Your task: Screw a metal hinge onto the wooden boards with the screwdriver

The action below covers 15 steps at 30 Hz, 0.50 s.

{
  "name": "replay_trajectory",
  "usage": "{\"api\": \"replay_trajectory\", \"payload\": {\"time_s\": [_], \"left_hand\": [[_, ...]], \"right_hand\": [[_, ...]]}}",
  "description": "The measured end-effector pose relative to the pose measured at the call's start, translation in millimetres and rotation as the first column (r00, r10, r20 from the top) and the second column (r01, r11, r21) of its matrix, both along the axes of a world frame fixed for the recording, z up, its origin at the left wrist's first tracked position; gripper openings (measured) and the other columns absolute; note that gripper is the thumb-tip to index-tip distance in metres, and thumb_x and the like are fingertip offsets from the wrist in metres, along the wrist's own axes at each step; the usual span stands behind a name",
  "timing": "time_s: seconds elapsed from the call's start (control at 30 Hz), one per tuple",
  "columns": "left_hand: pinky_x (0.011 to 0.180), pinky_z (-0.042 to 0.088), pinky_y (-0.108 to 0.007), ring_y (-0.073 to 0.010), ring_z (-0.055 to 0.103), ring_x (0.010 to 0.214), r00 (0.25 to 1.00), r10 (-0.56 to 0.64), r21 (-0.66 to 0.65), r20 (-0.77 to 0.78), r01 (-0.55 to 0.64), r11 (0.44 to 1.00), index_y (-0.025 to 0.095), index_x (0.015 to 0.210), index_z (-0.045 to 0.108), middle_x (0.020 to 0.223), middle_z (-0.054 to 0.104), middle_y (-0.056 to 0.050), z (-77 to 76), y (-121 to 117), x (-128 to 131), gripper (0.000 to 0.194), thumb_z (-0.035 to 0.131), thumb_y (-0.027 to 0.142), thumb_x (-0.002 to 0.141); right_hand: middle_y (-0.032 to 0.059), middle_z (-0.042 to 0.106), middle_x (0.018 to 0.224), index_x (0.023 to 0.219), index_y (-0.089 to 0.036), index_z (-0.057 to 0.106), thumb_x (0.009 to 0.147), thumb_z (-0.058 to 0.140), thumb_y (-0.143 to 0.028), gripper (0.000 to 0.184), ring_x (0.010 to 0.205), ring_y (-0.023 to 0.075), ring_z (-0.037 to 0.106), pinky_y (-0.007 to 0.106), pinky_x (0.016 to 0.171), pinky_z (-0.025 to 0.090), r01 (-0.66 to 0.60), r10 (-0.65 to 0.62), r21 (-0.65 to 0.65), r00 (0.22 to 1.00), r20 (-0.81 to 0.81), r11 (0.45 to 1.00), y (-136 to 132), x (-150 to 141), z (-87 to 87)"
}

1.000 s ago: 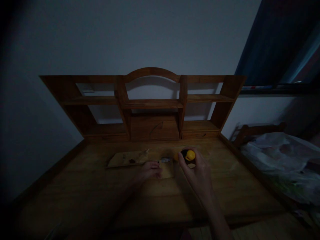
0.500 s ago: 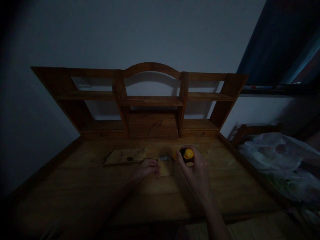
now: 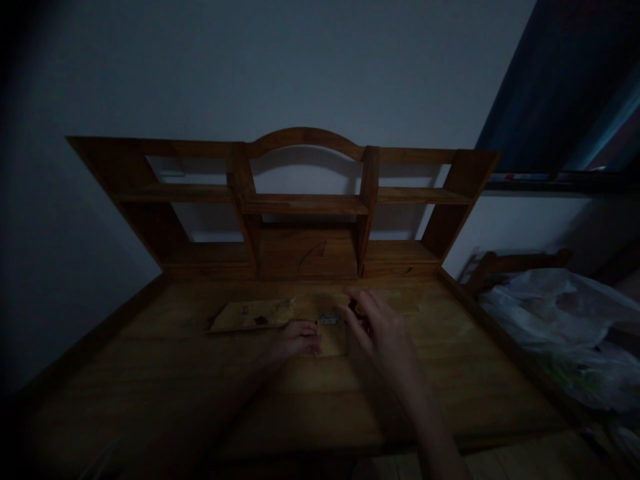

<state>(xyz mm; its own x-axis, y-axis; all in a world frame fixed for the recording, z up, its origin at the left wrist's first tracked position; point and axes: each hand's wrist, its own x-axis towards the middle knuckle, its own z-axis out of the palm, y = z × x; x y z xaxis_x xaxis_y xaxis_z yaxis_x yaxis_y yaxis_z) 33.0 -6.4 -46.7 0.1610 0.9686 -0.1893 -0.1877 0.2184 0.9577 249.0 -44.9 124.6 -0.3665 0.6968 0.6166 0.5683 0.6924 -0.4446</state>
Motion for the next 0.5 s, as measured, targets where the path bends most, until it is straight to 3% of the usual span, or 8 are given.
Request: {"api": "replay_trajectory", "payload": {"time_s": [0.23, 0.4, 0.5], "left_hand": [[0.055, 0.053, -0.030, -0.0174, 0.065, 0.051, 1.000, 0.017, -0.025, -0.012, -0.017, 1.000, 0.012, 0.077, 0.058, 0.063, 0.063, -0.001, 6.2, -2.9, -0.2, 0.046, 0.091, 0.036, 0.055], [0.058, 0.052, -0.030, -0.0180, 0.065, 0.055, 0.999, -0.042, 0.038, 0.030, 0.041, 0.998, 0.012, 0.074, 0.059, 0.060, 0.060, 0.000, 8.7, -3.2, 0.1, 0.047, 0.090, 0.041, 0.055], [0.057, 0.051, -0.029, -0.0170, 0.064, 0.053, 0.998, -0.044, 0.036, 0.034, 0.043, 0.998, 0.012, 0.075, 0.058, 0.059, 0.058, 0.001, 8.3, -3.2, 0.8, 0.048, 0.090, 0.043, 0.056]], "right_hand": [[0.0052, 0.064, 0.110, 0.119, -0.023, 0.054, 0.091, 0.050, -0.021, 0.028, 0.081, 0.0160, 0.065, 0.028, 0.073, 0.050, -0.058, 0.069, -0.076, 0.986, 0.154, 0.995, 11.9, -8.4, 26.8], [0.0086, 0.066, 0.108, 0.119, -0.022, 0.053, 0.095, 0.046, -0.036, 0.029, 0.085, 0.0221, 0.067, 0.034, 0.075, 0.050, 0.085, -0.083, 0.003, 0.962, 0.259, 0.996, 22.5, -13.5, 28.1], [0.0095, 0.064, 0.118, 0.124, -0.022, 0.049, 0.092, 0.049, -0.032, 0.033, 0.097, 0.0261, 0.066, 0.038, 0.081, 0.050, 0.093, -0.097, 0.027, 0.953, 0.286, 0.995, 23.7, -13.3, 29.0]]}}
